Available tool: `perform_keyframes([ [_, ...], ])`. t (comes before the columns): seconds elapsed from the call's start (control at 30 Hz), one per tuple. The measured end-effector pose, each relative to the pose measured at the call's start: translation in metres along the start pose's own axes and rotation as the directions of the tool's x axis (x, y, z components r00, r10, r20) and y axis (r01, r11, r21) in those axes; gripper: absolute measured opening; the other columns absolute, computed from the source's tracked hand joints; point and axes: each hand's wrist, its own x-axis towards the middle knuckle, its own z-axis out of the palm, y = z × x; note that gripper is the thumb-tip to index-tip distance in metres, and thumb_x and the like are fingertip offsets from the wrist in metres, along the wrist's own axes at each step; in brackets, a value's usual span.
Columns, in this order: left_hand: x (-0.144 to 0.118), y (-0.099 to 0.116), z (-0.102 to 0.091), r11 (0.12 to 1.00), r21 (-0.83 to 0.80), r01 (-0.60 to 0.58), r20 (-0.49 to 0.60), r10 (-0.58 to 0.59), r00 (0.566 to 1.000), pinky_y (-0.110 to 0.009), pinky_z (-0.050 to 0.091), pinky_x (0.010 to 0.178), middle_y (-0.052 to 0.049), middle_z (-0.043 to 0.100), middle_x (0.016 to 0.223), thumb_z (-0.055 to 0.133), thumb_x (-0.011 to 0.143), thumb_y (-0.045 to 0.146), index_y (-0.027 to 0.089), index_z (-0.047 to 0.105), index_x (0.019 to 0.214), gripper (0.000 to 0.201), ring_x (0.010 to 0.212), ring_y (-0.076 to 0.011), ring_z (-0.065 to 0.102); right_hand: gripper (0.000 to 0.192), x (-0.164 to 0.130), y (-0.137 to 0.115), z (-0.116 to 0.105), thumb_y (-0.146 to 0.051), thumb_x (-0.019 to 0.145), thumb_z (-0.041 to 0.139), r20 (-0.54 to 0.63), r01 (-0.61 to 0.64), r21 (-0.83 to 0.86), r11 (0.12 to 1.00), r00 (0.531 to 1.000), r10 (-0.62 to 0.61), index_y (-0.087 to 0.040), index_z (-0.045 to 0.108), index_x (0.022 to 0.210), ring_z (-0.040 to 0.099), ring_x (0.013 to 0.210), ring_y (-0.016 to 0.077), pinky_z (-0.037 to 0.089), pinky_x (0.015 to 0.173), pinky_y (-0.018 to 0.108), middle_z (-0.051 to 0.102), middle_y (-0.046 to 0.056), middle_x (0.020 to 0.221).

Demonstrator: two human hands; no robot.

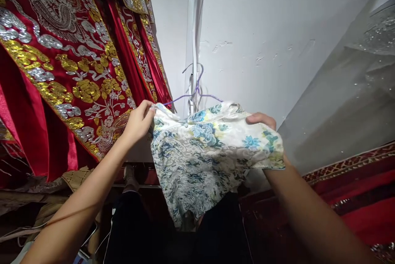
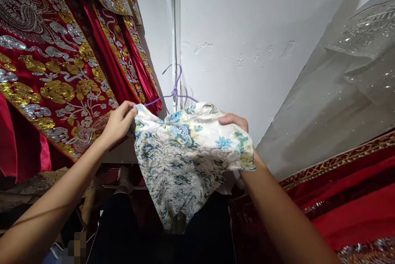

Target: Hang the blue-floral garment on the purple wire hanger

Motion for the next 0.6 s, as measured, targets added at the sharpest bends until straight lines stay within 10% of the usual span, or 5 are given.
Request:
perform_keyframes([
  [0.13,0.028,0.047,-0.009,0.978,-0.116,-0.173,0.014,0.176,0.984,-0.03,0.044,0.09,-0.006,0.07,0.114,0.037,0.101,0.028,0.018,0.064,0.114,0.032,0.103,-0.02,0.062,0.047,-0.031,-0.019,0.003,-0.048,0.069,0.052,-0.024,-0.095,0.005,0.995,0.995,0.095,-0.017,0.071,0.1,0.069,0.085,0.0274,0.051,0.07,0.044,0.073,0.015,0.098],
  [0.3,0.021,0.102,0.004,0.872,-0.411,-0.264,0.222,0.377,0.899,-0.027,0.048,0.078,-0.004,0.07,0.088,0.043,0.102,0.039,0.017,0.068,0.1,0.034,0.083,-0.0158,0.065,0.041,-0.076,0.007,0.029,-0.041,0.059,0.073,0.544,0.06,-0.11,0.992,0.839,0.009,-0.022,0.069,0.094,0.061,0.074,0.0235,0.048,0.06,0.036,0.067,0.009,0.086],
  [0.47,-0.022,0.12,0.022,0.658,-0.752,0.027,0.261,0.26,0.93,-0.027,0.044,0.054,0.003,0.051,0.057,0.025,0.104,0.053,0.018,0.063,0.092,0.053,0.049,-0.0129,0.05,0.017,-0.097,0.035,0.058,-0.023,0.072,0.072,0.627,0.114,-0.17,0.979,0.779,0.018,-0.019,0.056,0.077,0.037,0.062,0.0114,0.032,0.057,0.025,0.046,-0.002,0.071],
  [0.6,-0.041,0.118,0.024,0.725,-0.684,-0.085,0.045,0.158,0.986,-0.026,0.041,0.06,0.0,0.053,0.069,0.045,0.1,0.051,0.018,0.059,0.081,0.041,0.063,-0.013,0.049,0.016,-0.097,0.041,0.068,-0.031,0.084,0.066,0.619,0.081,-0.102,0.992,0.786,-0.001,-0.019,0.057,0.086,0.038,0.063,0.0118,0.032,0.06,0.026,0.045,-0.003,0.072],
])
